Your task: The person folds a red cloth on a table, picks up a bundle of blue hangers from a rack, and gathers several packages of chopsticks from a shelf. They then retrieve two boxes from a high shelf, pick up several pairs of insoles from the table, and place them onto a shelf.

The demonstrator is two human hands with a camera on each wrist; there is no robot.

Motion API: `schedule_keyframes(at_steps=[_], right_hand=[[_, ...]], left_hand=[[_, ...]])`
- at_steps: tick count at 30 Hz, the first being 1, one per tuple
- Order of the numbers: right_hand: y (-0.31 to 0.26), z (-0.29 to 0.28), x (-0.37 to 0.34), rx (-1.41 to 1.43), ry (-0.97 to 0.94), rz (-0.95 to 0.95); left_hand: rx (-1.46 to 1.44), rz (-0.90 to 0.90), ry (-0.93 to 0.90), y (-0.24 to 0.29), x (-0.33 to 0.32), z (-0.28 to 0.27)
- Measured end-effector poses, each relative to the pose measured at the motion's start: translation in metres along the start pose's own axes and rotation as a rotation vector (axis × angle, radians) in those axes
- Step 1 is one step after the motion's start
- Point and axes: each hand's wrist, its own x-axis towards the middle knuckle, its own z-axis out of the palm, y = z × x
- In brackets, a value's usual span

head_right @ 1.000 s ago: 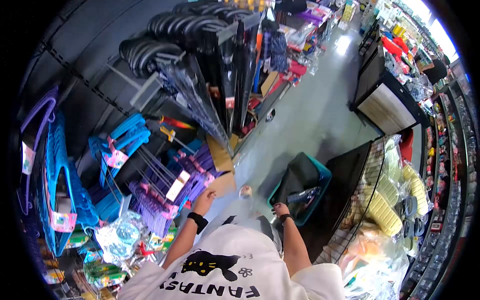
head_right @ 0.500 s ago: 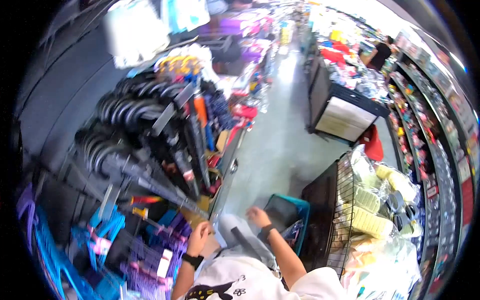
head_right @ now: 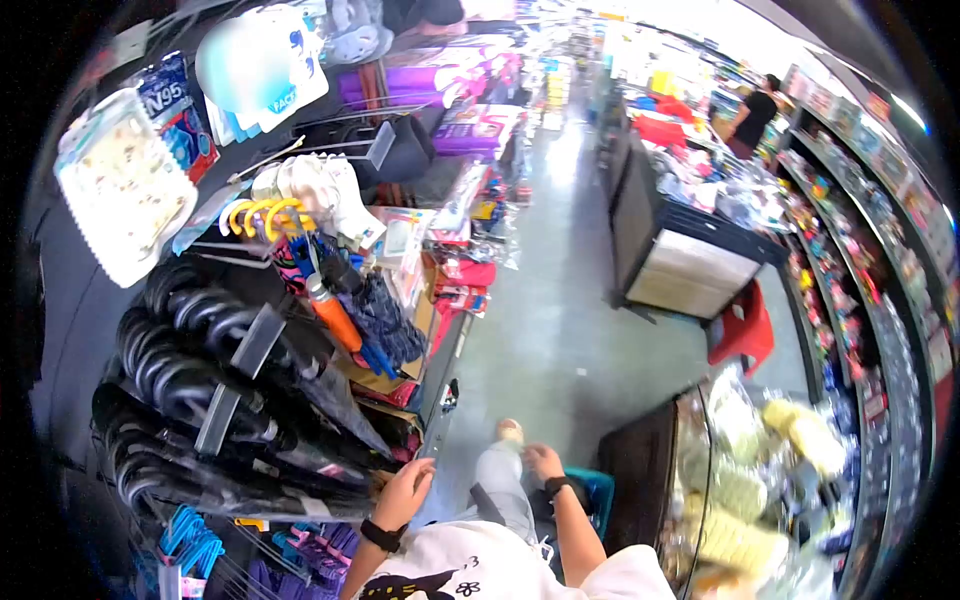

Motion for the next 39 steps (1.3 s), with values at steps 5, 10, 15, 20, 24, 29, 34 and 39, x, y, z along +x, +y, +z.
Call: schedule_keyframes(at_steps=[5,10,15,20,24,29,34,39], right_hand=[[-0.004,-0.082,0.125,-0.046,0.094,0.201],[-0.031,-0.136,0.194,-0.129,0.108,0.363],[-0.062,-0.158,0.231,-0.157,0.086,0.435],[-0.072,-0.171,0.242,-0.204,0.046,0.467],[-0.079,-0.18,0.253,-0.284,0.036,0.481],[-0.097,-0.194,0.284,-0.435,0.031,0.461],[-0.136,-0.193,0.338,-0.426,0.042,0.425],[-0.199,-0.186,0.426,-0.488,-0.035,0.396]], left_hand=[[0.077,-0.019,-0.048,0.022,0.14,0.029],[0.155,-0.021,-0.113,0.047,0.247,0.046],[0.169,-0.109,-0.111,0.068,0.314,0.056],[0.081,-0.19,-0.117,0.067,0.342,0.067],[0.1,-0.145,-0.115,0.07,0.373,0.072],[0.071,-0.036,-0.106,0.063,0.422,0.082],[0.057,0.035,-0.03,0.058,0.487,0.077],[0.06,0.021,0.078,0.058,0.572,0.063]])
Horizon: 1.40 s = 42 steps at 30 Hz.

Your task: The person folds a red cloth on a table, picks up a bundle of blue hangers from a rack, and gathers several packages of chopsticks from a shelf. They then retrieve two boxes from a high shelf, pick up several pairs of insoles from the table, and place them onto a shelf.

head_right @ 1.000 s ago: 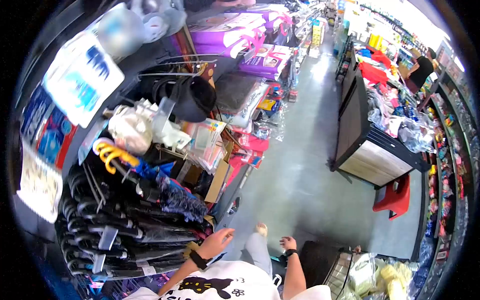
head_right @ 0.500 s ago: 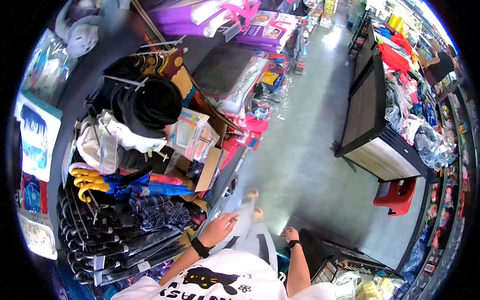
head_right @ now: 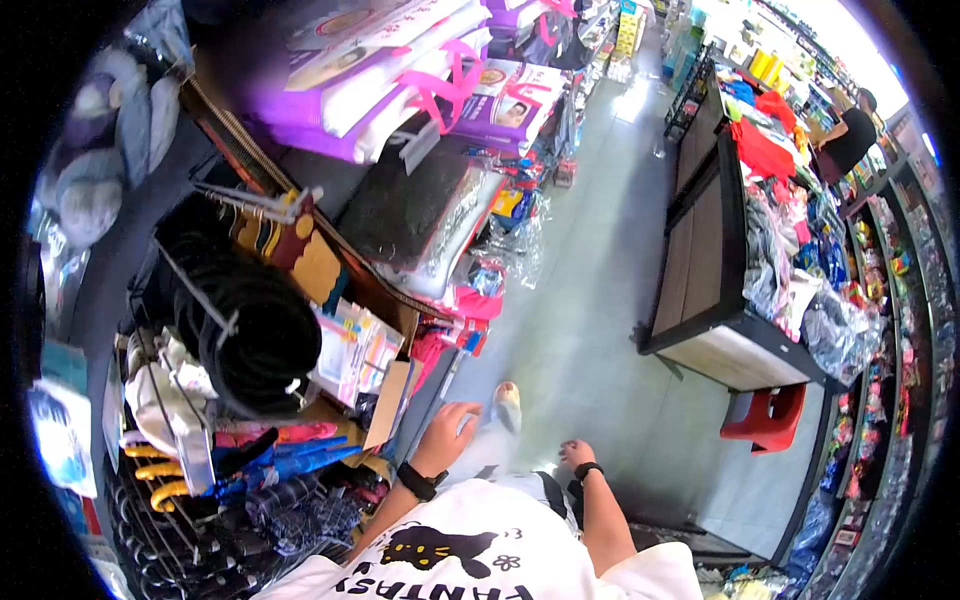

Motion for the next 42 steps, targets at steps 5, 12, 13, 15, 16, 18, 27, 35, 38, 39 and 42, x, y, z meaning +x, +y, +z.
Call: schedule_keyframes(at_steps=[5,12,13,15,16,18,27,35,38,39,42], right_hand=[[-0.1,-0.038,0.065,-0.059,-0.026,-0.132],[-0.205,-0.064,0.117,0.065,-0.011,-0.315],[-0.214,-0.065,0.118,0.067,-0.025,-0.341],[-0.23,-0.067,0.13,0.031,-0.06,-0.356],[-0.236,-0.068,0.137,0.023,-0.077,-0.339],[-0.249,-0.073,0.152,0.009,-0.109,-0.306],[-0.335,-0.148,0.272,-0.117,-0.322,-0.448],[-0.412,-0.26,0.337,-0.099,-0.291,-0.461],[-0.417,-0.293,0.352,-0.097,-0.236,-0.473],[-0.419,-0.301,0.355,-0.089,-0.231,-0.456],[-0.429,-0.318,0.366,0.011,-0.217,-0.419]], left_hand=[[-0.076,-0.026,0.062,0.0,0.081,-0.008],[-0.04,-0.028,0.083,-0.016,0.159,-0.006],[-0.018,-0.053,0.069,-0.015,0.167,-0.007],[0.011,-0.101,0.068,-0.015,0.181,-0.01],[0.02,-0.122,0.079,-0.015,0.187,-0.011],[0.019,-0.158,0.128,-0.017,0.201,-0.014],[0.08,-0.361,0.415,-0.015,0.289,0.021],[0.113,-0.288,0.381,0.009,0.425,0.071],[0.171,-0.276,0.316,0.017,0.462,0.08],[0.183,-0.276,0.297,0.017,0.474,0.082],[0.168,-0.312,0.272,0.015,0.511,0.08]])
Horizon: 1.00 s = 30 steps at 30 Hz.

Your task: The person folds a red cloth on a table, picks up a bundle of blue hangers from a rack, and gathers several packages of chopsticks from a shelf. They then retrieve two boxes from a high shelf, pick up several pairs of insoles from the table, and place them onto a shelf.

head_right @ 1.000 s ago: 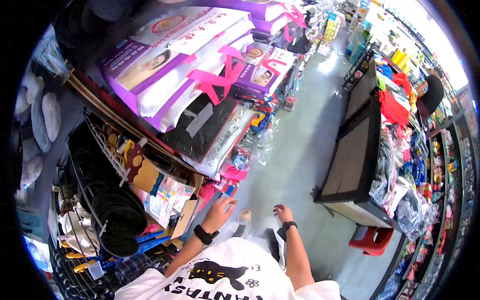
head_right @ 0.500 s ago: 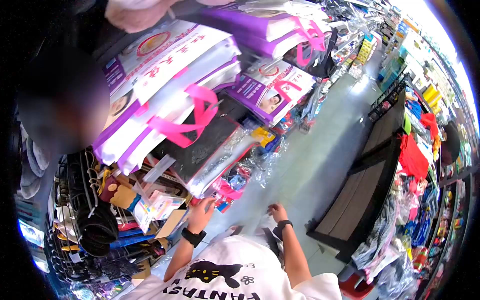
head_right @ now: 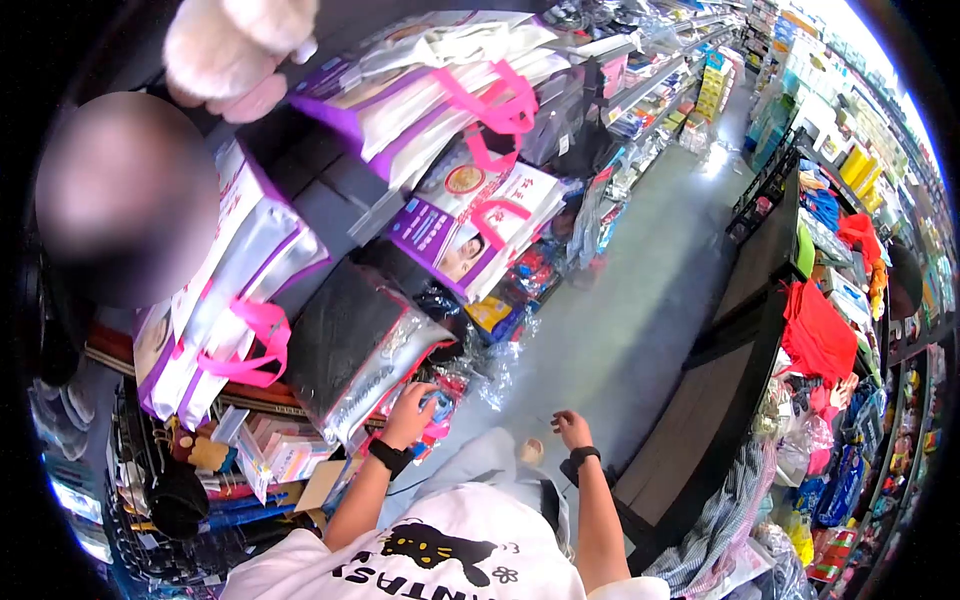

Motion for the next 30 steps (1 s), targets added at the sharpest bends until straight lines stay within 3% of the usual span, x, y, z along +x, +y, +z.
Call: schedule_keyframes(at_steps=[6,7,10,12,18,22,26,28,30], right_hand=[[-0.026,-0.02,0.047,0.053,0.0,-0.025],[-0.036,-0.026,0.056,0.079,-0.003,-0.027],[-0.07,-0.041,0.093,0.059,-0.006,-0.154],[-0.101,-0.056,0.118,0.003,-0.002,-0.164],[-0.191,-0.094,0.191,-0.144,-0.086,-0.253],[-0.226,-0.103,0.243,-0.269,-0.015,-0.407],[-0.243,-0.09,0.29,-0.432,0.13,-0.583],[-0.251,-0.085,0.317,-0.478,0.124,-0.66],[-0.26,-0.081,0.344,-0.615,0.186,-0.786]], left_hand=[[0.021,-0.014,0.035,0.008,0.069,0.014],[0.051,0.063,0.078,-0.001,0.083,0.02],[0.042,-0.024,0.123,-0.01,0.122,0.031],[0.062,0.028,0.203,-0.021,0.147,0.043],[0.121,-0.246,0.208,-0.031,0.215,0.06],[0.179,-0.361,0.248,-0.066,0.249,0.087],[-0.231,-0.639,0.136,-0.081,0.263,0.09],[-0.461,-0.701,0.157,-0.119,0.259,0.112],[-0.444,-0.81,0.195,-0.136,0.257,0.128]])
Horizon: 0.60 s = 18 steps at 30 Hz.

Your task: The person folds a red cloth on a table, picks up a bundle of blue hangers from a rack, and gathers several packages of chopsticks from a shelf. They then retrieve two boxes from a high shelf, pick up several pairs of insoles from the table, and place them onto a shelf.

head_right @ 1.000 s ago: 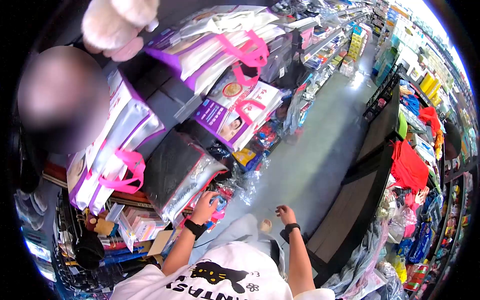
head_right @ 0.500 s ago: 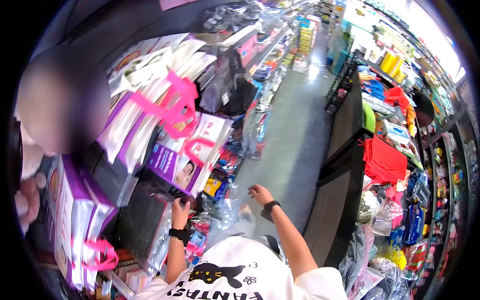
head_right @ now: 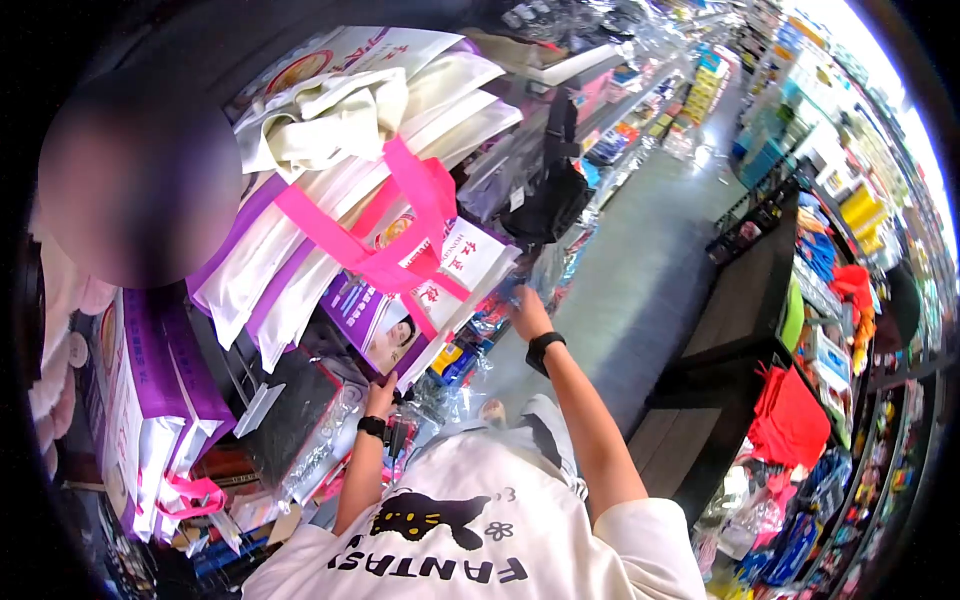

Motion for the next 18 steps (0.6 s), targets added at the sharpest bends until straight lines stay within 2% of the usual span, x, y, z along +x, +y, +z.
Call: schedule_keyframes(at_steps=[1,2,5,8,9,12,13,14,15,16,17,18], right_hand=[[0.003,0.005,0.013,0.117,-0.005,0.098],[0.004,0.009,0.028,0.117,0.026,0.092],[0.012,0.02,0.065,0.08,0.083,0.077],[-0.008,0.013,0.095,0.179,-0.08,0.448],[0.021,0.041,0.103,0.096,0.026,0.417],[0.029,0.043,0.118,0.421,-0.389,0.694],[0.089,0.098,0.12,0.457,-0.23,0.492],[0.09,0.098,0.123,0.439,-0.223,0.468],[0.082,0.093,0.126,0.421,-0.222,0.447],[0.073,0.088,0.123,0.404,-0.227,0.431],[0.058,0.075,0.122,0.478,-0.24,0.441],[0.04,0.058,0.124,0.55,-0.249,0.45]], left_hand=[[-0.059,-0.067,0.016,0.001,-0.003,0.002],[-0.119,-0.132,0.031,0.002,-0.007,0.005],[-0.387,-0.138,-0.06,0.044,-0.045,0.005],[-0.278,-0.117,0.046,0.043,-0.04,0.015],[-0.254,-0.124,0.087,0.038,-0.037,0.019],[-0.155,0.089,0.247,0.037,-0.033,0.027],[-0.038,0.01,0.252,0.061,-0.046,0.024],[-0.075,0.024,0.242,0.063,-0.046,0.025],[-0.171,0.086,0.312,0.031,-0.019,0.034],[-0.065,0.053,0.367,0.062,-0.041,0.029],[-0.106,0.185,0.386,0.056,-0.033,0.029],[-0.112,0.238,0.401,0.063,-0.034,0.028]])
